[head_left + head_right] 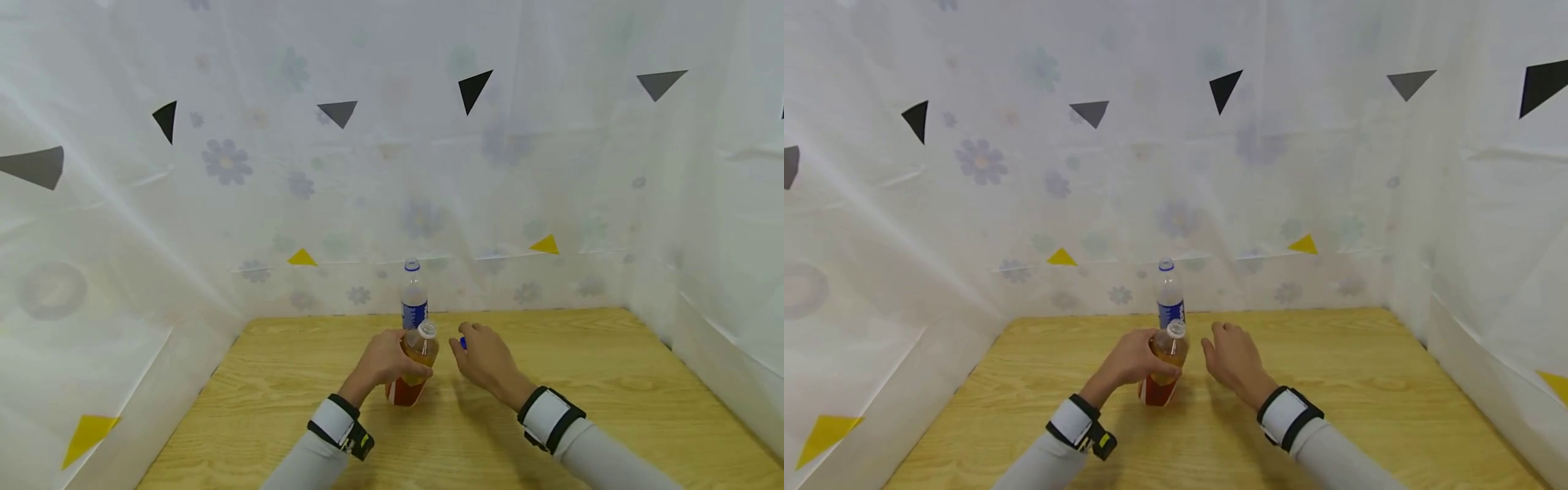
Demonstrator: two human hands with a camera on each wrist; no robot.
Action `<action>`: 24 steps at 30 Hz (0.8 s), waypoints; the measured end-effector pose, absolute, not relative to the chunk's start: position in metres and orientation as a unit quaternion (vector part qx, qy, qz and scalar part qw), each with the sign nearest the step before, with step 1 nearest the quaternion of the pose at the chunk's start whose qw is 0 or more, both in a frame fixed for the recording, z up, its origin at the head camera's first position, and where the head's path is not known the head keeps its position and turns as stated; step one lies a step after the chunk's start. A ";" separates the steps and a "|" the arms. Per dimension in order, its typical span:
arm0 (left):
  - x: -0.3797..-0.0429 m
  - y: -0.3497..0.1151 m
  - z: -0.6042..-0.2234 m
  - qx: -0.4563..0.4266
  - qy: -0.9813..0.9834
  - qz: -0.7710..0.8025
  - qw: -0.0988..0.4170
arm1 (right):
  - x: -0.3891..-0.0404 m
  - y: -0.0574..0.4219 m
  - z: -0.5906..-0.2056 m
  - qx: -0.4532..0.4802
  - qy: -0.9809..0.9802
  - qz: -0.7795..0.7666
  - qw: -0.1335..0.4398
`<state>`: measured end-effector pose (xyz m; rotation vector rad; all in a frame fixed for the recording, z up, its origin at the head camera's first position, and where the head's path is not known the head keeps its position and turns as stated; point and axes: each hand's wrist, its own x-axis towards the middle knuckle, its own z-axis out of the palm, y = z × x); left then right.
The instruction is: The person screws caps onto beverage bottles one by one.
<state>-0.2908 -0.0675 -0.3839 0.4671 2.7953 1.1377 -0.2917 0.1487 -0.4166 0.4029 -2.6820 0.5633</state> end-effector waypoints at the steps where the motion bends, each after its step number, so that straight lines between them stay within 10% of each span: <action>1: -0.291 -0.067 -0.384 0.153 0.914 0.372 0.045 | -0.292 0.150 -0.411 0.139 -0.951 0.198 0.190; 7: -0.288 -0.067 -0.382 0.147 0.915 0.373 0.050 | -0.294 0.167 -0.387 0.111 -0.958 0.167 0.204; 15: -0.288 -0.070 -0.381 0.145 0.920 0.361 0.046 | -0.292 0.204 -0.384 0.053 -0.979 0.190 0.041; 24: -0.289 -0.069 -0.382 0.145 0.920 0.362 0.047 | -0.282 0.217 -0.411 0.076 -0.980 0.185 -0.011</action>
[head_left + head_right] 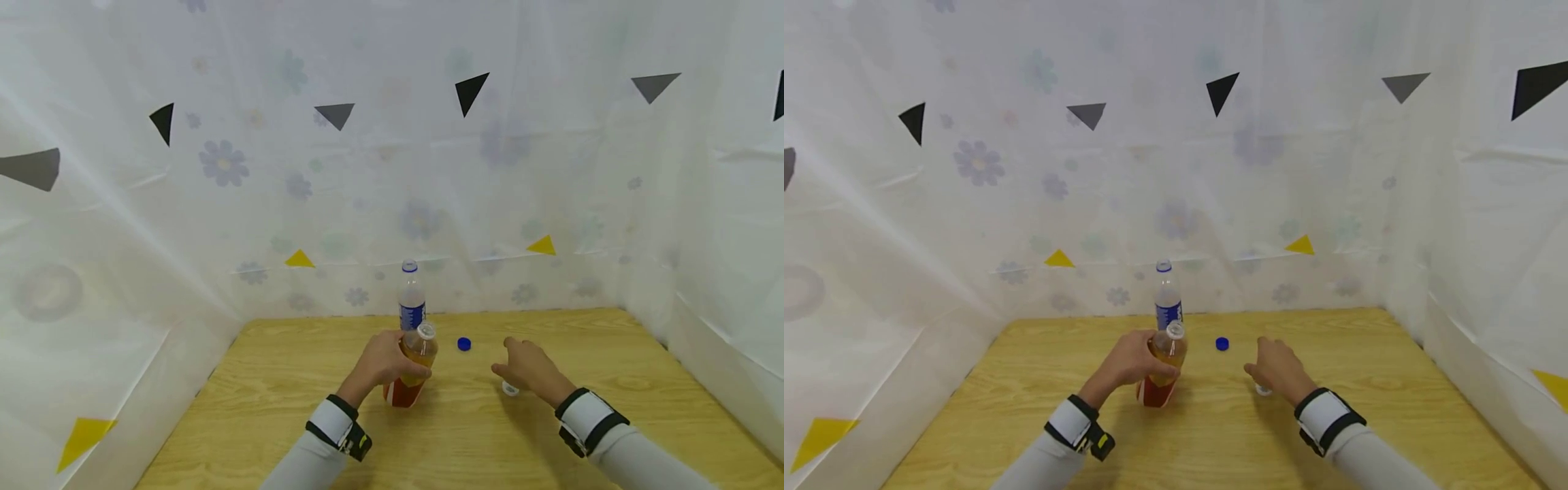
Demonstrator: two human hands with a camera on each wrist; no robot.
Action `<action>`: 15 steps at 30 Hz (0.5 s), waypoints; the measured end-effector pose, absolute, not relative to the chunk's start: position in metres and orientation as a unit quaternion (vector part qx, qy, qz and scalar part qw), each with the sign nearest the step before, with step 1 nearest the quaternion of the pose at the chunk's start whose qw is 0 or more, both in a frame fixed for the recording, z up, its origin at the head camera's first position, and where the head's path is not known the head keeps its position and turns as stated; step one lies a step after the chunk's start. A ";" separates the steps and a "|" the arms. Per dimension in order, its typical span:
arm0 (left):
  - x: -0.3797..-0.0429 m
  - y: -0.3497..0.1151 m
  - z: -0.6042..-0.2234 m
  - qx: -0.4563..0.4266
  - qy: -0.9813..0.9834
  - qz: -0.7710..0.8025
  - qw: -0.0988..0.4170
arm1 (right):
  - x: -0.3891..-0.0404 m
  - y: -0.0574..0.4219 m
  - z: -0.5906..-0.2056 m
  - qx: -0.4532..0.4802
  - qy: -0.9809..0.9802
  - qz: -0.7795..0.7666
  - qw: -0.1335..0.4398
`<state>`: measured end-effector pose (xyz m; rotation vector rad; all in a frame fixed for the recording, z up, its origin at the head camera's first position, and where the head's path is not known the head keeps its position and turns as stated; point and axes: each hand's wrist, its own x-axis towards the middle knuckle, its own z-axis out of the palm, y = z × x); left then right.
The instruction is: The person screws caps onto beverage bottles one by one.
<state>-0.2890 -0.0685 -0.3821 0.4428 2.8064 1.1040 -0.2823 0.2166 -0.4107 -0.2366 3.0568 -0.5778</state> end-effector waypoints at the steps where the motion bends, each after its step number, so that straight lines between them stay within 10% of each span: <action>1: -0.289 -0.068 -0.382 0.145 0.920 0.361 0.047 | -0.281 0.217 -0.414 -0.076 0.979 -0.186 0.015; 15: -0.290 -0.069 -0.384 0.141 0.922 0.357 0.041 | -0.277 0.215 -0.439 -0.089 0.970 -0.226 0.011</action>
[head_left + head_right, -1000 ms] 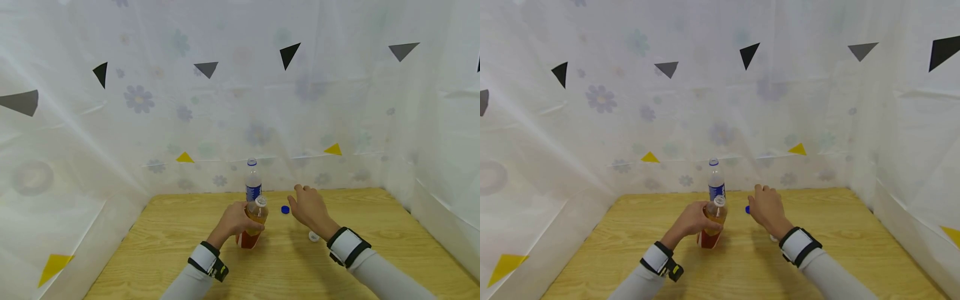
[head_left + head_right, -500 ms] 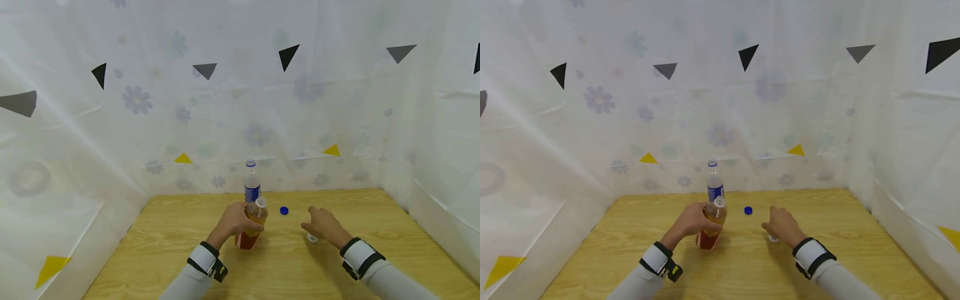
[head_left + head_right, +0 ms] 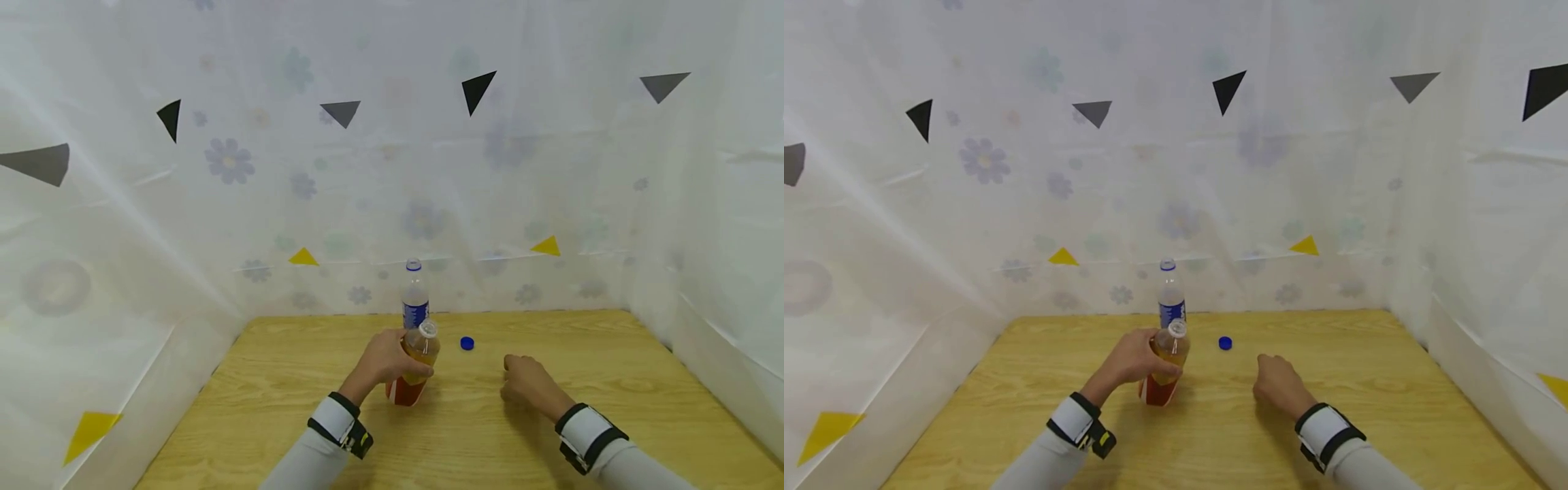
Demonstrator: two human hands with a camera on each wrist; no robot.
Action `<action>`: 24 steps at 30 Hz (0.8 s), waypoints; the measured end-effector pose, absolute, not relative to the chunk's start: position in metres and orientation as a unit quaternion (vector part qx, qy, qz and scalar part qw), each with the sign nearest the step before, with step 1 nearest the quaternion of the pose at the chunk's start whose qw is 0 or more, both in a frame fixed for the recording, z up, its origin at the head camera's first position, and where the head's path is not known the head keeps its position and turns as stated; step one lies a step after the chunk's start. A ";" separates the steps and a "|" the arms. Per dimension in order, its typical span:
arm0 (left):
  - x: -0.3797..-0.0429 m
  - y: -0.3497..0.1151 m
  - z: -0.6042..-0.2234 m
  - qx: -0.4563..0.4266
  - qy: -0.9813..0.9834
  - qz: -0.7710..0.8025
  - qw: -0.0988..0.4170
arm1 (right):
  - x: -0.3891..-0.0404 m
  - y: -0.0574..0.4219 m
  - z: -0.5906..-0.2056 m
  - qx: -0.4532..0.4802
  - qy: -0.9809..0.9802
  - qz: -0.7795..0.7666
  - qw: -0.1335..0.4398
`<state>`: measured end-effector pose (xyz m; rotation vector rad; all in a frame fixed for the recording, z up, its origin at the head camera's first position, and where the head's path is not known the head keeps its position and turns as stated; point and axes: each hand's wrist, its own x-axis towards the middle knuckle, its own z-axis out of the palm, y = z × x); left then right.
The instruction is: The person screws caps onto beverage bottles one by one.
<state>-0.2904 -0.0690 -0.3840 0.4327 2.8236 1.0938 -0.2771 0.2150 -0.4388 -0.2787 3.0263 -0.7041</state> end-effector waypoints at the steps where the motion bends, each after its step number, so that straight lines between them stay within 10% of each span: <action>1: -0.290 -0.069 -0.384 0.141 0.922 0.358 0.042 | -0.277 0.215 -0.440 -0.090 0.970 -0.225 0.012; 24: -0.289 -0.071 -0.386 0.138 0.923 0.357 0.043 | -0.275 0.212 -0.447 -0.096 0.980 -0.175 0.001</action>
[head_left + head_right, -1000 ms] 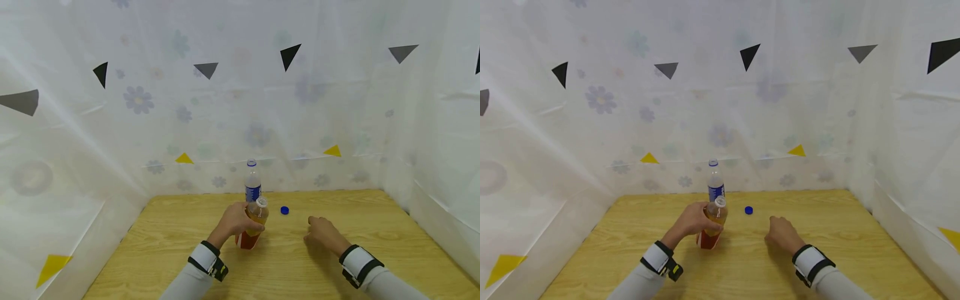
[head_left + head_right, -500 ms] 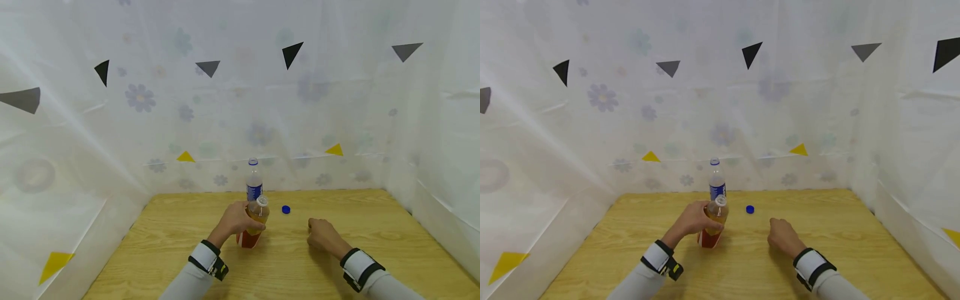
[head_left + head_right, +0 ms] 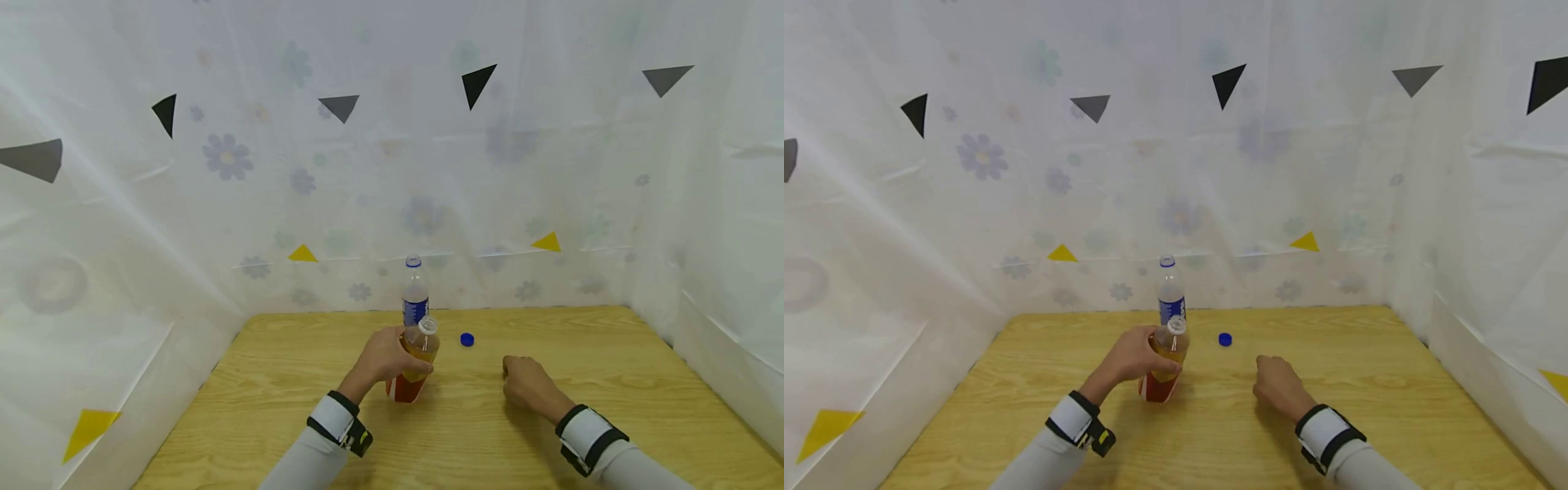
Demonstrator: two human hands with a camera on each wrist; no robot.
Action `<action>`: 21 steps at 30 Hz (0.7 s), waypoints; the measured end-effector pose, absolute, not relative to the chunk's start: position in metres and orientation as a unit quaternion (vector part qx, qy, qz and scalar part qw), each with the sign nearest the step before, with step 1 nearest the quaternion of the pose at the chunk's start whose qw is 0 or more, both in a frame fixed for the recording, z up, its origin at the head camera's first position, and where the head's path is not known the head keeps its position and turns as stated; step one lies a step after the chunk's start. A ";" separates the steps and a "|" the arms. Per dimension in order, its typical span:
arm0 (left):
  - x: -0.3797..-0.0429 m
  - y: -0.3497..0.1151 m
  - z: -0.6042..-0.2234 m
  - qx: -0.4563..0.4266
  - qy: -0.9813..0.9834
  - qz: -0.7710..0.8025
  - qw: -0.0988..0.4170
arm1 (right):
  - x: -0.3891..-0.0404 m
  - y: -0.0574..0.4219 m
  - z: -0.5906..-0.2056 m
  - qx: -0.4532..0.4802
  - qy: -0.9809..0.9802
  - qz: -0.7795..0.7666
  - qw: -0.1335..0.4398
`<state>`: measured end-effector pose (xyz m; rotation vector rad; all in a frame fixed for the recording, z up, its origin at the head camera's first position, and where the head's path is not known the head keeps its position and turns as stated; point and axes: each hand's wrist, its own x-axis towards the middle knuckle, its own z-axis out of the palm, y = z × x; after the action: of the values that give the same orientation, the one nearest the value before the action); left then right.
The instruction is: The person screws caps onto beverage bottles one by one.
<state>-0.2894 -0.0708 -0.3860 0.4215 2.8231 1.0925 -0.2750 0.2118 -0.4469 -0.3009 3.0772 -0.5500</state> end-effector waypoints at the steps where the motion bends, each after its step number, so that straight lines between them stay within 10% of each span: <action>1: -0.289 -0.071 -0.386 0.138 0.923 0.357 0.043 | -0.275 0.212 -0.447 -0.097 0.980 -0.175 0.000; 21: -0.287 -0.075 -0.386 0.132 0.917 0.374 0.038 | -0.274 0.207 -0.443 -0.100 0.970 -0.216 -0.053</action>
<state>-0.2868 -0.0752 -0.3863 0.4049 2.8135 1.1473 -0.2735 0.2067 -0.4432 -0.3255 3.1535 -0.7011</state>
